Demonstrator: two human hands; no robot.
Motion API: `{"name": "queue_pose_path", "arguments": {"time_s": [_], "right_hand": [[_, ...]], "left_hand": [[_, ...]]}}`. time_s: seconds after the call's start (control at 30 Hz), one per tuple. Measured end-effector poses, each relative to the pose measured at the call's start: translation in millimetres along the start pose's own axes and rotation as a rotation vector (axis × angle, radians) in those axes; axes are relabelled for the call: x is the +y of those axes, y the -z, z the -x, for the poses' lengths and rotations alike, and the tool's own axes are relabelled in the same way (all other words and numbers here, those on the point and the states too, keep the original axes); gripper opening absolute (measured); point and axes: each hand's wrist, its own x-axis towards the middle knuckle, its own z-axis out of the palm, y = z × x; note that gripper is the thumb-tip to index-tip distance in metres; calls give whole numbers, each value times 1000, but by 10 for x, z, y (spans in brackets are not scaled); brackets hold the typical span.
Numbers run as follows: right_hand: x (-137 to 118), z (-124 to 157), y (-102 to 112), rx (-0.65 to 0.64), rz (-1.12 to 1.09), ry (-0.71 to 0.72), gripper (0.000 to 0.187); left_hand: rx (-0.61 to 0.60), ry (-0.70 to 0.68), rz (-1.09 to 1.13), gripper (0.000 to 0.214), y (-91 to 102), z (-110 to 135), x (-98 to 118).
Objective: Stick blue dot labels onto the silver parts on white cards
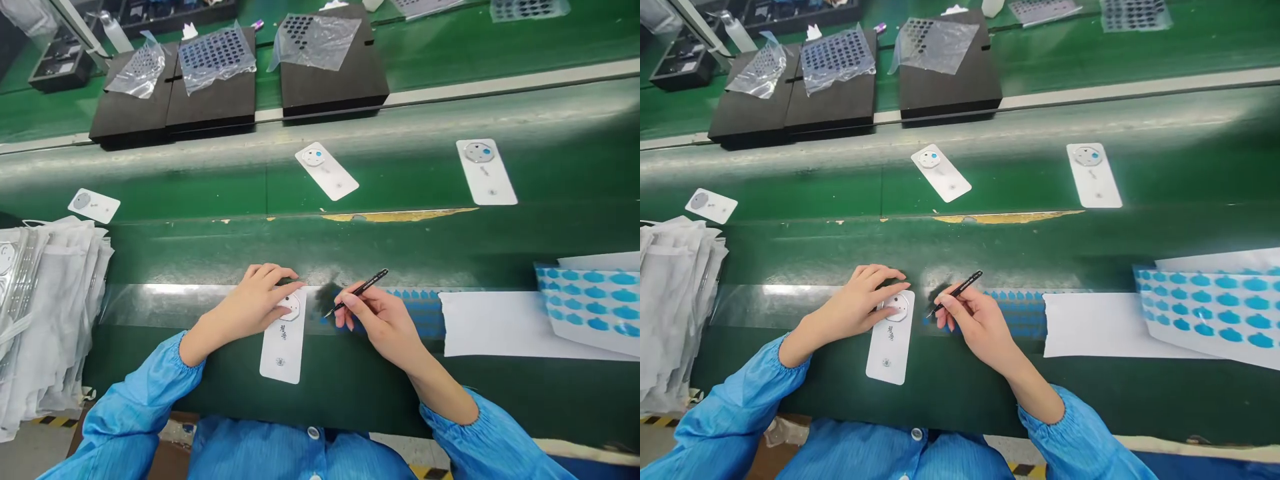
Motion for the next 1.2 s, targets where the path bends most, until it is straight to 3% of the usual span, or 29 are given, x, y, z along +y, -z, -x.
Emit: {"name": "queue_pose_path", "arguments": {"time_s": [0.1, 0.17, 0.43, 1.2], "right_hand": [[-15, -41, -119, -15, 38, -16, 40], [-9, -80, -195, -17, 53, -36, 41], [24, -225, -327, -35, 102, -141, 44], [-48, -244, -352, 9, 152, -134, 45]], "left_hand": [[-22, 17, -111, 66, -50, 129, 17], [-17, 38, -125, 73, -98, 187, 20], [-6, 48, -133, 73, -209, 218, 1], [-24, 49, -127, 72, -201, 187, 22]]}}
